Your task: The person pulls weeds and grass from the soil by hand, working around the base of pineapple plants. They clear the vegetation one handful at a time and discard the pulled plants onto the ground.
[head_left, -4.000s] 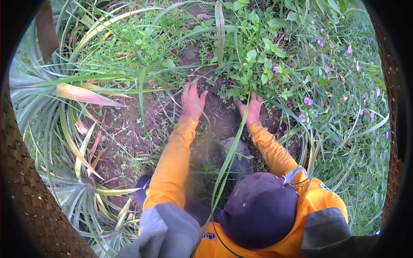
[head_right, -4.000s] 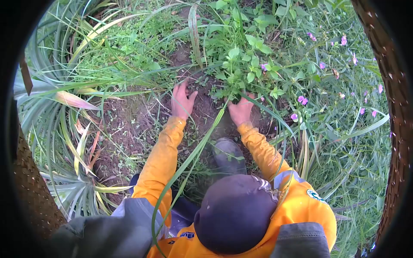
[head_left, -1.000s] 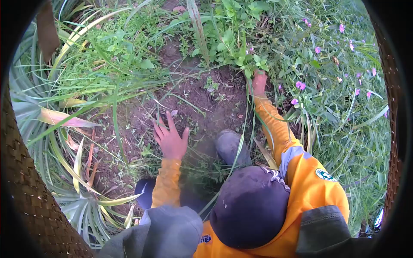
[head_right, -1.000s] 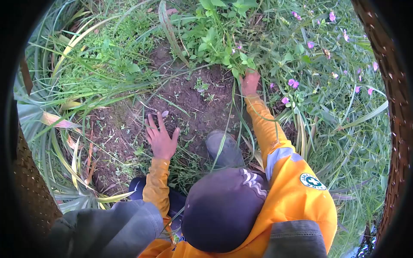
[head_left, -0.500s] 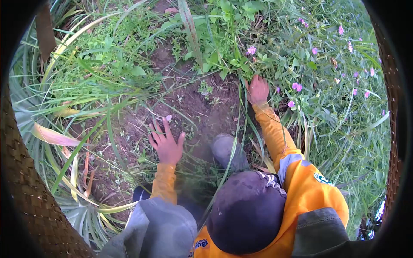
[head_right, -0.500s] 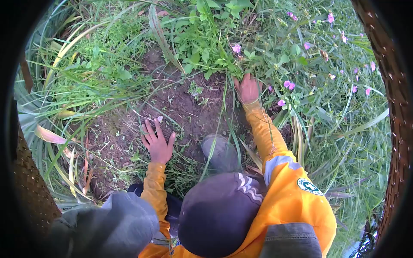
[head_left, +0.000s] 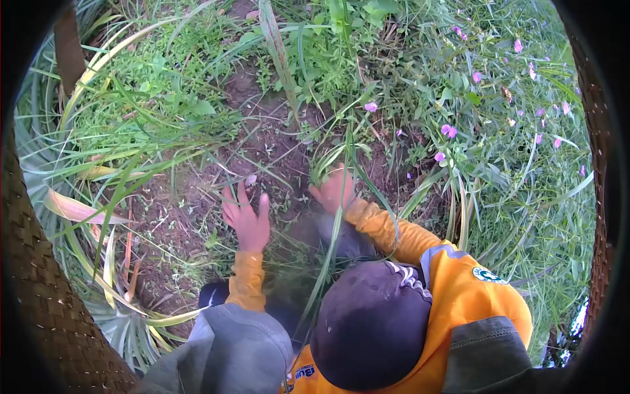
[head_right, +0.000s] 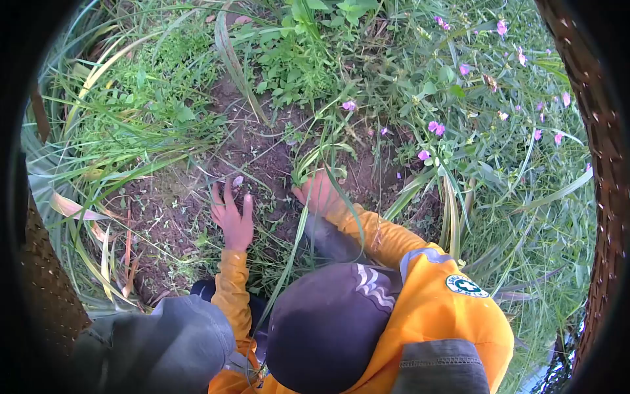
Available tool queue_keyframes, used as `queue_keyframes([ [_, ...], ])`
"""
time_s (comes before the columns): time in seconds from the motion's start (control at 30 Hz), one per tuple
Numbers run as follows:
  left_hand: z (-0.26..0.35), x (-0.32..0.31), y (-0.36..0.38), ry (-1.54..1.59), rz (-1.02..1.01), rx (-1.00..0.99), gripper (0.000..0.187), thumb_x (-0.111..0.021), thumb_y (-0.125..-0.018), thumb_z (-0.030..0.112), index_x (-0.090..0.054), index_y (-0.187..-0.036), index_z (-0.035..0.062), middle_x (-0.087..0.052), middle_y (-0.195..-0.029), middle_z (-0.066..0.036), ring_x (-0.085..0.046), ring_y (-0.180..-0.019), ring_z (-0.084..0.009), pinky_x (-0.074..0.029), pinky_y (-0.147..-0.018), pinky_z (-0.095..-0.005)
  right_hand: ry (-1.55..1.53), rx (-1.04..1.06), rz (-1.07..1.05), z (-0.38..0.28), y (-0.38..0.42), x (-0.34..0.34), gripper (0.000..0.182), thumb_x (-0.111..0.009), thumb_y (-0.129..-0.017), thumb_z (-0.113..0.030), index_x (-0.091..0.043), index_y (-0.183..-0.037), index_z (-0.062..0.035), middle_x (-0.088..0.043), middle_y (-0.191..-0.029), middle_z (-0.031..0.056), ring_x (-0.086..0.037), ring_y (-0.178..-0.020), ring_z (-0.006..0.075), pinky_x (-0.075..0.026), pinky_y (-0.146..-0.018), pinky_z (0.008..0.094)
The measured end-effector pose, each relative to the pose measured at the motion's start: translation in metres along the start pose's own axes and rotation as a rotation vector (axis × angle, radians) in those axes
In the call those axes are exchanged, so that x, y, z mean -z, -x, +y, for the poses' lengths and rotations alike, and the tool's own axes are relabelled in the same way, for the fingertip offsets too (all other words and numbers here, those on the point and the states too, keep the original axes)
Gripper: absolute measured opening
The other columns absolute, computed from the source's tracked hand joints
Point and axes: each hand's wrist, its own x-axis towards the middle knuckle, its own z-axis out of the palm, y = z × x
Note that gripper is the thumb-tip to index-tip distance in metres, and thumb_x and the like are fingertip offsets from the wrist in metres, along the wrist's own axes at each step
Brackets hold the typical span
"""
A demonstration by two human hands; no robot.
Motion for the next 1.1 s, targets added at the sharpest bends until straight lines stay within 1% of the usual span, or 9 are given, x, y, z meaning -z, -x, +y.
queue_keyframes([
  [0.13, 0.009, 0.018, -0.009, 0.406, 0.122, -0.066, 0.055, -0.053, -0.109, 0.035, -0.048, -0.155, 0.0051, -0.045, -0.158, -0.024, -0.043, -0.144, -0.0398, -0.032, -0.120, -0.0486, -0.144, 0.444, -0.185, -0.054, 0.003, -0.008, 0.038, -0.070, -0.087, -0.041, -0.069, -0.069, -0.0075, -0.069, -0.075, 0.0130, -0.070, -0.080, 0.0352, -0.050, -0.083, 0.0506],
  [0.33, 0.000, 0.036, 0.006, 0.778, -0.075, 0.254, 0.036, -0.055, -0.110, 0.024, -0.072, -0.129, -0.0020, -0.076, -0.121, -0.015, -0.068, -0.112, -0.0211, -0.047, -0.106, -0.0357, -0.216, 0.503, -0.984, -0.117, 0.029, -0.001, 0.058, -0.078, -0.080, -0.057, -0.074, -0.088, 0.0004, -0.074, -0.088, 0.0212, -0.073, -0.089, 0.0428, -0.058, -0.080, 0.0528],
  [0.4, -0.027, 0.042, 0.009, 1.188, 0.284, 0.385, 0.027, -0.066, -0.105, 0.022, -0.074, -0.091, 0.0003, -0.077, -0.088, -0.009, -0.068, -0.088, -0.0143, -0.052, -0.088, -0.0345, -0.186, 0.303, -0.813, -0.113, 0.002, 0.036, 0.059, -0.079, -0.080, -0.057, -0.074, -0.091, 0.0002, -0.074, -0.090, 0.0201, -0.073, -0.090, 0.0407, -0.058, -0.080, 0.0519],
  [0.47, -0.041, 0.078, 0.005, 1.350, 0.596, 0.668, 0.025, -0.069, -0.103, 0.024, -0.068, -0.089, 0.0030, -0.074, -0.088, -0.007, -0.065, -0.082, -0.0139, -0.052, -0.083, -0.0369, -0.142, 0.122, -0.628, -0.111, -0.029, 0.067, 0.054, -0.081, -0.081, -0.052, -0.073, -0.097, -0.0010, -0.073, -0.094, 0.0183, -0.073, -0.092, 0.0385, -0.058, -0.080, 0.0505],
  [0.53, -0.035, 0.090, 0.013, 0.904, 0.660, 0.438, 0.023, -0.071, -0.101, 0.025, -0.069, -0.100, 0.0023, -0.072, -0.099, -0.009, -0.067, -0.092, -0.0190, -0.051, -0.089, -0.0382, -0.298, 0.120, -0.250, -0.111, -0.041, 0.055, 0.043, -0.082, -0.081, -0.039, -0.072, -0.102, -0.0036, -0.072, -0.096, 0.0156, -0.072, -0.089, 0.0348, -0.058, -0.078, 0.0480],
  [0.73, 0.047, 0.059, 0.026, 0.191, 0.090, -0.246, 0.036, -0.073, -0.096, 0.022, -0.069, -0.127, 0.0043, -0.061, -0.139, -0.016, -0.055, -0.129, -0.0368, -0.042, -0.109, -0.0448, -0.851, 0.324, -0.053, -0.130, -0.025, -0.001, 0.032, -0.074, -0.081, -0.017, -0.063, -0.109, -0.0038, -0.067, -0.102, 0.0226, -0.068, -0.092, 0.0451, -0.055, -0.081, 0.0522],
  [0.8, 0.025, 0.045, 0.021, 0.250, 0.107, -0.143, 0.035, -0.071, -0.097, 0.021, -0.069, -0.128, 0.0057, -0.062, -0.140, -0.015, -0.055, -0.127, -0.0396, -0.041, -0.110, -0.0471, -0.673, 0.089, -0.222, -0.116, -0.012, -0.006, 0.032, -0.074, -0.078, -0.012, -0.064, -0.108, -0.0051, -0.064, -0.105, 0.0194, -0.064, -0.097, 0.0423, -0.052, -0.083, 0.0520],
  [0.9, -0.011, 0.055, 0.013, 0.226, 0.144, 0.009, 0.038, -0.072, -0.096, 0.022, -0.068, -0.130, 0.0049, -0.061, -0.140, -0.016, -0.054, -0.127, -0.0403, -0.041, -0.110, -0.0490, -0.368, -0.004, 0.242, -0.066, -0.002, 0.001, 0.033, -0.077, -0.077, -0.012, -0.067, -0.108, -0.0081, -0.058, -0.112, 0.0115, -0.053, -0.110, 0.0362, -0.044, -0.091, 0.0483],
  [1.1, -0.033, 0.028, 0.011, -0.004, 0.250, -0.022, 0.052, -0.074, -0.096, 0.031, -0.062, -0.137, 0.0007, -0.054, -0.148, -0.022, -0.049, -0.135, -0.0431, -0.038, -0.114, -0.0543, -0.155, -0.500, 0.508, 0.038, -0.029, 0.021, 0.054, -0.071, -0.086, -0.012, -0.057, -0.135, 0.0046, -0.061, -0.127, 0.0288, -0.056, -0.121, 0.0462, -0.045, -0.106, 0.0529],
])
